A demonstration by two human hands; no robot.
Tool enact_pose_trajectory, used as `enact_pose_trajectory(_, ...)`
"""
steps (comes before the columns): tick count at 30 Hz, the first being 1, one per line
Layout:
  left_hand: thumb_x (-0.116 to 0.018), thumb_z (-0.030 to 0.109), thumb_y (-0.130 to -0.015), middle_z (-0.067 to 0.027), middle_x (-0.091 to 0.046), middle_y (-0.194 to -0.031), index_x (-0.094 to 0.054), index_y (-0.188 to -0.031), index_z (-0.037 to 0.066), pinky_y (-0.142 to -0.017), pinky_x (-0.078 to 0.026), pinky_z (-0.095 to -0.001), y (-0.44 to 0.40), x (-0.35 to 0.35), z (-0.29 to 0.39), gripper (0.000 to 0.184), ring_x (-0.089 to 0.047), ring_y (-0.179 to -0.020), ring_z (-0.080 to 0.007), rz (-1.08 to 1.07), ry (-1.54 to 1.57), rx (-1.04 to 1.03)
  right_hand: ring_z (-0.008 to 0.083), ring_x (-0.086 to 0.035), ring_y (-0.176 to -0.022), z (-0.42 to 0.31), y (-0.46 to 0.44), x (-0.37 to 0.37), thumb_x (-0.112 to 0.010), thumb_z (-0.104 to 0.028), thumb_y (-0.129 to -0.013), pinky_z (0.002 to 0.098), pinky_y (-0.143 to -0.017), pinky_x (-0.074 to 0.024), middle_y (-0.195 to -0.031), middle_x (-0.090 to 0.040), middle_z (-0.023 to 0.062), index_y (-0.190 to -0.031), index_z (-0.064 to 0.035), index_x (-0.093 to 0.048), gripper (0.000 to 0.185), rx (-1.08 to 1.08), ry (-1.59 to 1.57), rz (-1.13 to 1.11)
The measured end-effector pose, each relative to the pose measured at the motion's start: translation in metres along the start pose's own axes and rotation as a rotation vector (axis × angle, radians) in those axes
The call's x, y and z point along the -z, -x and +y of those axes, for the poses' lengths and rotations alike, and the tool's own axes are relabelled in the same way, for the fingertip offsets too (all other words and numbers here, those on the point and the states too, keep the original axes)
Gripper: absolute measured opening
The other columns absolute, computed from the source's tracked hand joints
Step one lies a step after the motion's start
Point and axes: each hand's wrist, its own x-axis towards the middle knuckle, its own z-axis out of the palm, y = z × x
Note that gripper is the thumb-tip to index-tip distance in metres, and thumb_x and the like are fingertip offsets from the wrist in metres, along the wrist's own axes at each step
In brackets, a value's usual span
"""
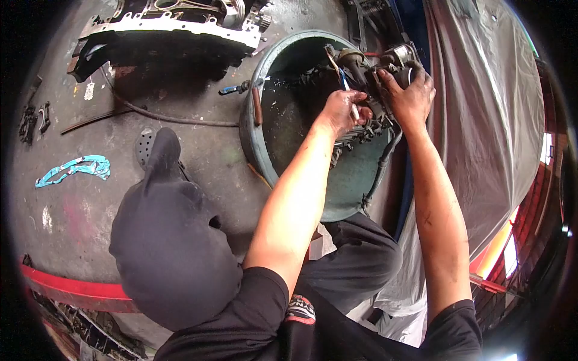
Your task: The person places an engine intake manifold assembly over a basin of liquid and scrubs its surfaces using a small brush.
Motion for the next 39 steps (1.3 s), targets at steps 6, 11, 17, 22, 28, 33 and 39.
enact_pose_trajectory(6, -0.056, 0.008, -0.089, -0.0060, -0.054, -0.084, -0.043, -0.101, 0.012, -0.059, -0.050, -0.0390, 0.011, -0.003, -0.024, 0.018, -0.063, -0.066, -0.0258, 0.020, 0.119, -0.159, 0.0433, -0.045, -0.123, 0.002, -0.006, -0.001, -0.076, -0.060, -0.073, 0.0489, -0.103, -0.0385, -0.131, -0.050, 0.0240, -0.131, -0.0046, -0.052, 0.084, -0.002, -0.012, -0.016)
enact_pose_trajectory(11, -0.055, 0.007, -0.088, -0.0030, -0.054, -0.091, -0.045, -0.121, 0.012, -0.064, -0.047, -0.0371, 0.023, -0.006, -0.029, 0.035, -0.065, -0.074, -0.0245, 0.016, 0.202, -0.175, 0.0439, -0.045, -0.123, 0.008, -0.008, -0.004, -0.075, -0.061, -0.072, 0.0493, -0.103, -0.0391, -0.132, -0.049, 0.0251, -0.131, -0.0021, -0.051, 0.087, 0.003, -0.006, -0.006)
enact_pose_trajectory(17, -0.055, 0.008, -0.089, -0.0054, -0.057, -0.106, -0.044, -0.138, 0.007, -0.068, -0.048, -0.0362, 0.026, 0.003, -0.024, 0.050, -0.066, -0.083, -0.0248, 0.010, -0.021, -0.137, 0.0444, -0.045, -0.124, 0.020, -0.013, -0.010, -0.074, -0.064, -0.072, 0.0488, -0.103, -0.0399, -0.132, -0.049, 0.0258, -0.133, 0.0003, -0.049, 0.092, -0.007, 0.004, -0.028)
enact_pose_trajectory(22, -0.055, 0.009, -0.090, -0.0020, -0.056, -0.086, -0.051, -0.111, 0.010, -0.070, -0.048, -0.0406, 0.002, -0.003, -0.017, 0.021, -0.065, -0.082, -0.0267, -0.058, 0.122, -0.130, 0.0441, -0.046, -0.124, 0.026, -0.019, -0.017, -0.073, -0.066, -0.071, 0.0483, -0.103, -0.0397, -0.133, -0.050, 0.0257, -0.134, -0.0038, -0.050, 0.091, -0.001, 0.018, -0.010)
enact_pose_trajectory(28, -0.054, 0.008, -0.090, -0.0102, -0.070, -0.091, -0.060, -0.107, 0.005, -0.058, -0.052, -0.0302, 0.031, 0.028, 0.007, 0.019, -0.064, -0.068, -0.0165, 0.268, -0.418, -0.396, 0.0438, -0.045, -0.125, 0.036, -0.020, -0.019, -0.073, -0.068, -0.070, 0.0490, -0.104, -0.0390, -0.133, -0.050, 0.0250, -0.134, -0.0078, -0.051, 0.090, 0.024, -0.006, -0.001)
enact_pose_trajectory(33, -0.049, 0.007, -0.094, -0.0101, -0.068, -0.078, -0.058, -0.099, 0.004, -0.045, -0.047, -0.0253, 0.025, 0.097, -0.001, 0.011, -0.059, -0.055, -0.0129, 0.658, -0.341, -0.341, 0.0441, -0.047, -0.124, 0.049, -0.038, -0.027, -0.073, -0.070, -0.068, 0.0494, -0.104, -0.0395, -0.132, -0.051, 0.0248, -0.133, -0.0112, -0.053, 0.090, 0.024, -0.012, -0.029)
enact_pose_trajectory(39, -0.064, 0.014, -0.086, -0.0180, -0.070, -0.090, -0.067, -0.105, 0.001, -0.080, -0.051, -0.0383, 0.006, 0.080, -0.059, 0.023, -0.068, -0.086, -0.0297, 0.586, -0.961, -0.343, 0.0412, -0.048, -0.125, 0.076, -0.060, -0.038, -0.072, -0.070, -0.069, 0.0491, -0.105, -0.0383, -0.132, -0.052, 0.0246, -0.134, -0.0098, -0.052, 0.091, -0.016, -0.035, -0.129)
